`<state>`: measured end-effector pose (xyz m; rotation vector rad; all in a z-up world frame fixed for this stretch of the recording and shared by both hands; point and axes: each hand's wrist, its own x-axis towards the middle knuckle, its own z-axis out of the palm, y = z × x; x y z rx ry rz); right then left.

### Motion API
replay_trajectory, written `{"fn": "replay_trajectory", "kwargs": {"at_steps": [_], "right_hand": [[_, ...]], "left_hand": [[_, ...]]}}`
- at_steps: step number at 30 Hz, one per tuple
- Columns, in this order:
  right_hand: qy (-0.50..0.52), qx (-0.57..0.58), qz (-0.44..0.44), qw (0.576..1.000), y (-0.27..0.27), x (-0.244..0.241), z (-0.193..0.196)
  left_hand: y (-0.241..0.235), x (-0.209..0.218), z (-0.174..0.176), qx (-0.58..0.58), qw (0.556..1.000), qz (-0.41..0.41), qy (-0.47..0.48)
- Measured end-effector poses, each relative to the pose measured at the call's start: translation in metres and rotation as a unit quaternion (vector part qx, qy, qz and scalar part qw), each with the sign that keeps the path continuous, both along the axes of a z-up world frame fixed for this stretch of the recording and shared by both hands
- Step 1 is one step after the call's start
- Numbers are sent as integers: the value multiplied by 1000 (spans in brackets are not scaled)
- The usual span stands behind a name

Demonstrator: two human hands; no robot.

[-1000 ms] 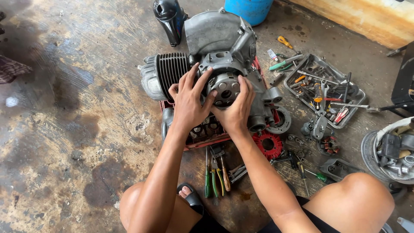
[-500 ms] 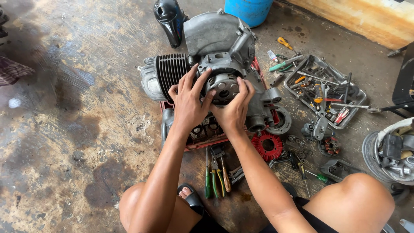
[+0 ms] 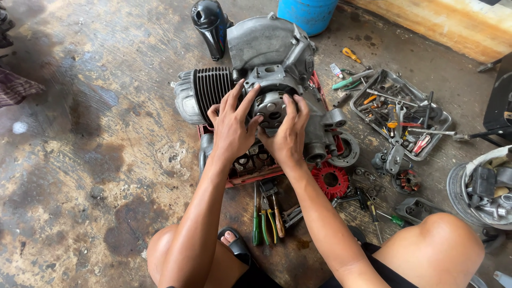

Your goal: The person sits on the floor and assembles a motorcycle engine, installing a rotor and a gear onto the crankshaft. They then apply oil to a small component using a bottle with a nozzle and insert a wire into the engine casing.

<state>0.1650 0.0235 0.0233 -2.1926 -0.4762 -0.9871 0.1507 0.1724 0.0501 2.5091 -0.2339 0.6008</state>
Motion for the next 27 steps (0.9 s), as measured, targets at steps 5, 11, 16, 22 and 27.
{"fn": "replay_trajectory", "kwargs": {"at_steps": [5, 11, 16, 22, 27], "right_hand": [[-7, -8, -28, 1000, 3, -1, 1], [-32, 52, -66, 996, 11, 5, -9], [-43, 15, -41, 998, 8, 3, 2], [-31, 42, -45, 998, 9, 4, -6], [-26, 13, -55, 998, 9, 7, -1]], "left_hand": [[1, 1, 1, 0, 1000, -2, 6], [0, 2, -2, -11, 1000, 0, 13], [-2, 0, 4, -48, 999, 2, 16], [-3, 2, 5, -64, 998, 6, 20], [-6, 1, 6, -74, 997, 8, 13]]}}
